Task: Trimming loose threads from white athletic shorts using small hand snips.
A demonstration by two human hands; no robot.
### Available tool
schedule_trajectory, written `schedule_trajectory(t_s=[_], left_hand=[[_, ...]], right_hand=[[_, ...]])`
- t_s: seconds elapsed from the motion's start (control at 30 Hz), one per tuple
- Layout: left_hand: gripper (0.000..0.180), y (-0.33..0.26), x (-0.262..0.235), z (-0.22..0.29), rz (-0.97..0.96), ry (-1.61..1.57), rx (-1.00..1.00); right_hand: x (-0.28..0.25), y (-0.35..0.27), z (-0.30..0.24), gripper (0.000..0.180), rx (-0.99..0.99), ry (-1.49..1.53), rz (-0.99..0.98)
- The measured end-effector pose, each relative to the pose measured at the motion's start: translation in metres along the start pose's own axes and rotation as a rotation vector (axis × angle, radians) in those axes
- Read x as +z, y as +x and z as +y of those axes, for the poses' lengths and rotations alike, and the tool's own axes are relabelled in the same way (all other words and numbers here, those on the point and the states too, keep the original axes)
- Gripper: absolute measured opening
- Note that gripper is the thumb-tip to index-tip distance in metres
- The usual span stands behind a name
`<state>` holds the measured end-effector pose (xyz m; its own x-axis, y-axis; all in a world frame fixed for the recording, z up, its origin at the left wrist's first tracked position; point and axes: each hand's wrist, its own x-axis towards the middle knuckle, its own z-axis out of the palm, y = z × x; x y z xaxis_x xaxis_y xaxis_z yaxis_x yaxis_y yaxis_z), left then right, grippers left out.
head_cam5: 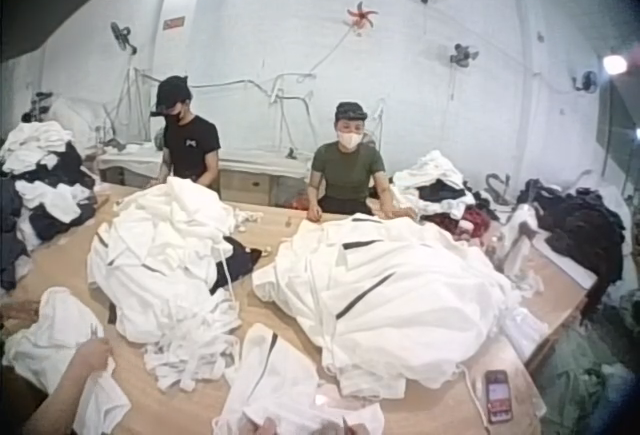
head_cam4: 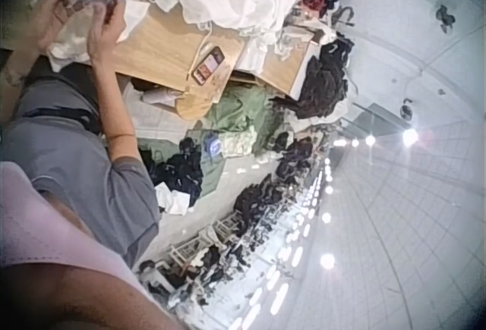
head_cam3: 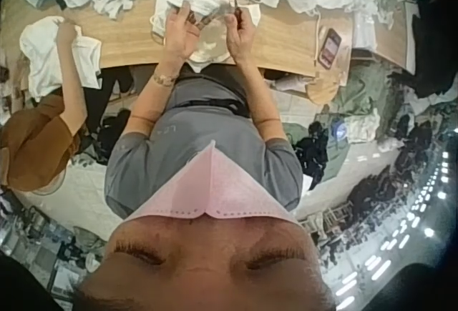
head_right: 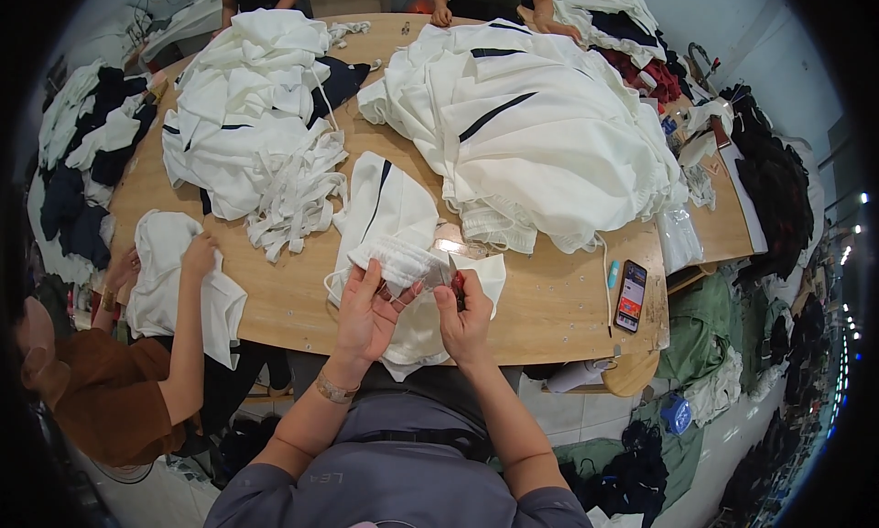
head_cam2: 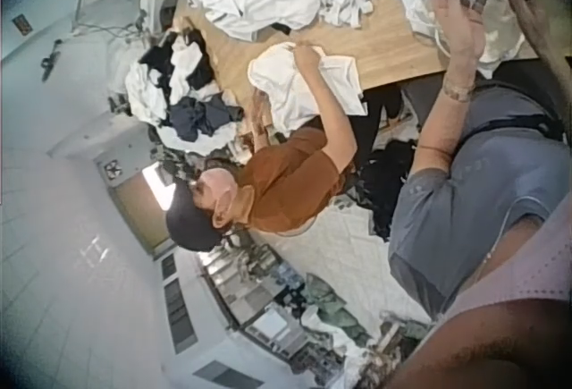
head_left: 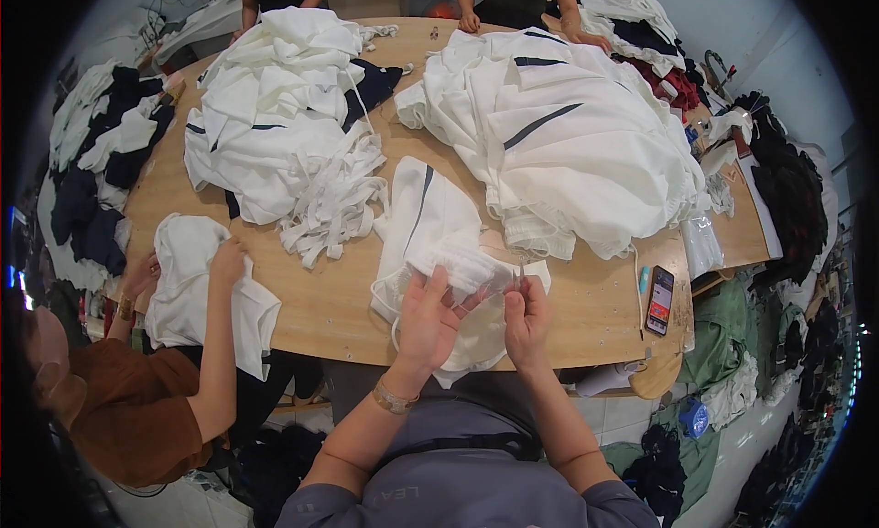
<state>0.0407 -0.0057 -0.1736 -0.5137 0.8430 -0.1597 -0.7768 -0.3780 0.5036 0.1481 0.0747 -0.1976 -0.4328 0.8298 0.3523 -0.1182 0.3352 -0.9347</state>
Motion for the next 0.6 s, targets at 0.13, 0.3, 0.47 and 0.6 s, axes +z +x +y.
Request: schedule_trajectory(t_s=[0.13, 0.3, 0.47, 0.6], left_hand=[[0.029, 0.002, -0.002, -0.003, 0.008, -0.010, -0.006], [0.029, 0.001, -0.007, -0.008, 0.007, 0.103, 0.039], [0.026, 0.003, -0.009, -0.005, 0.034, -0.003, -0.001], [0.022, 0.006, -0.009, -0.003, 0.021, -0.067, -0.024]], right_hand=[[0.012, 0.000, -0.014, 0.016, 0.046, -0.132, -0.022], [0.020, -0.001, -0.010, 0.015, 0.063, -0.090, -0.052], [0.009, -0.010, -0.026, 0.011, 0.055, -0.014, -0.249], [-0.002, -0.012, -0.020, 0.015, -0.101, -0.089, -0.313]])
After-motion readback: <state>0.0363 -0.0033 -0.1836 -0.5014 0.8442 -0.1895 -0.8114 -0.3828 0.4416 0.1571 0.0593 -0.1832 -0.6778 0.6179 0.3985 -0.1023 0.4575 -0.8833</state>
